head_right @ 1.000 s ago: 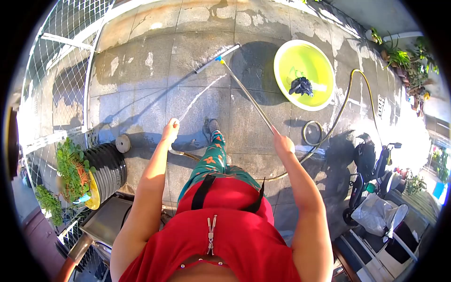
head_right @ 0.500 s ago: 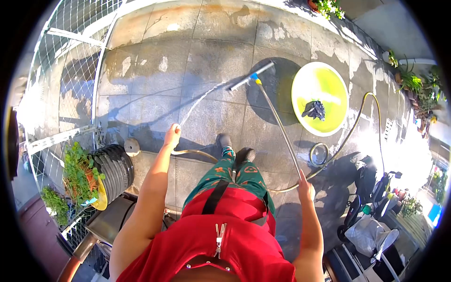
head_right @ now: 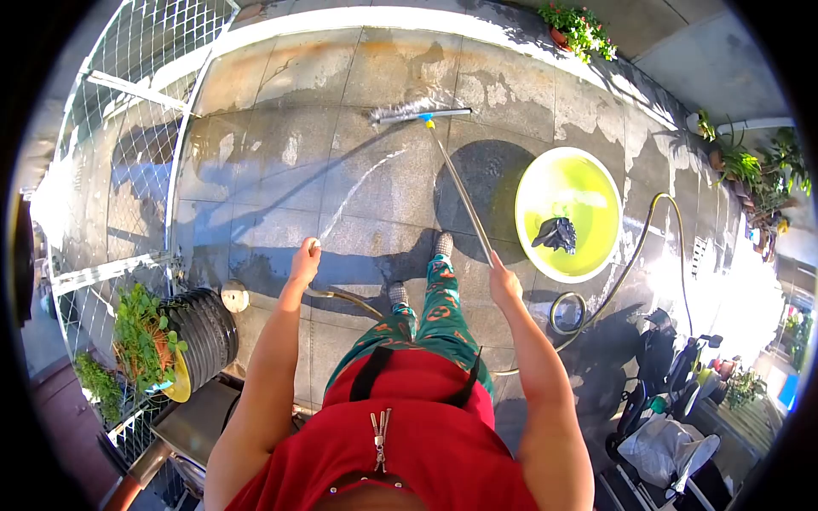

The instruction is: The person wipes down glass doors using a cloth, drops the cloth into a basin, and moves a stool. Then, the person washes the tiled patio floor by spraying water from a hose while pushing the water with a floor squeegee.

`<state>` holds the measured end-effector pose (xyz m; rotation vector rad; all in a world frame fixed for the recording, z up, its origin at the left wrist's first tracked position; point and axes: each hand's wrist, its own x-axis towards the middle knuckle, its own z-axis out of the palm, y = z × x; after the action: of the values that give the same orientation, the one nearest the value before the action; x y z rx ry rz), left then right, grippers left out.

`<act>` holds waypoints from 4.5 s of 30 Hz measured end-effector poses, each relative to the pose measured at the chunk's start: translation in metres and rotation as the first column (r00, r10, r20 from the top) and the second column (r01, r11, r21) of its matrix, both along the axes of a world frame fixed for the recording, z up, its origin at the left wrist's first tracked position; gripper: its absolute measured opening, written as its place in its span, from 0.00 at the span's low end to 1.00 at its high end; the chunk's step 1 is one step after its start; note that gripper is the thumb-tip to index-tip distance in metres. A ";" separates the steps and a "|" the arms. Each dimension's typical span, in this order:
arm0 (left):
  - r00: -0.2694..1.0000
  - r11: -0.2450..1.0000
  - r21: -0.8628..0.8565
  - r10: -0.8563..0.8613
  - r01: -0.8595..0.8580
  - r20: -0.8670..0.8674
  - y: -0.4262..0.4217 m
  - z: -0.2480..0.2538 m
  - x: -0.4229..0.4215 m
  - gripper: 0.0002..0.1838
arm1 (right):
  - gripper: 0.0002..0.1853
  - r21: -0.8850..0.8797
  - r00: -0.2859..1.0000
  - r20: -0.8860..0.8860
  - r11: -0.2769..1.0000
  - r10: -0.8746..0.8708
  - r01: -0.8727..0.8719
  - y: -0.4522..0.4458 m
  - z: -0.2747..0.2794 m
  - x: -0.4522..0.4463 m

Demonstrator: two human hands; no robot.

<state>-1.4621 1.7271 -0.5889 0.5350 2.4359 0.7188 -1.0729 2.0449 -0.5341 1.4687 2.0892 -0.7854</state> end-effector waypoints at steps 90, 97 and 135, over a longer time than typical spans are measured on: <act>0.345 0.324 -0.159 0.931 -0.932 -0.121 -0.037 -0.034 -0.207 0.17 | 0.27 -0.184 0.328 -0.235 0.290 0.915 -0.939 0.101 -0.007 -0.634; 0.325 0.305 -0.178 0.941 -0.936 -0.094 -0.038 -0.020 -0.186 0.17 | 0.27 -0.109 0.255 -0.248 0.235 0.935 -0.966 -0.043 -0.018 -0.687; 0.966 0.971 -0.026 -0.239 0.238 -0.094 0.477 0.041 -0.249 0.13 | 0.25 0.123 0.946 0.087 0.946 -0.312 0.301 0.271 0.133 0.093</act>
<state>-1.7110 2.2043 -0.5482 0.8585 2.4062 0.5859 -0.9797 2.3162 -0.4013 1.8839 1.8745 -0.6961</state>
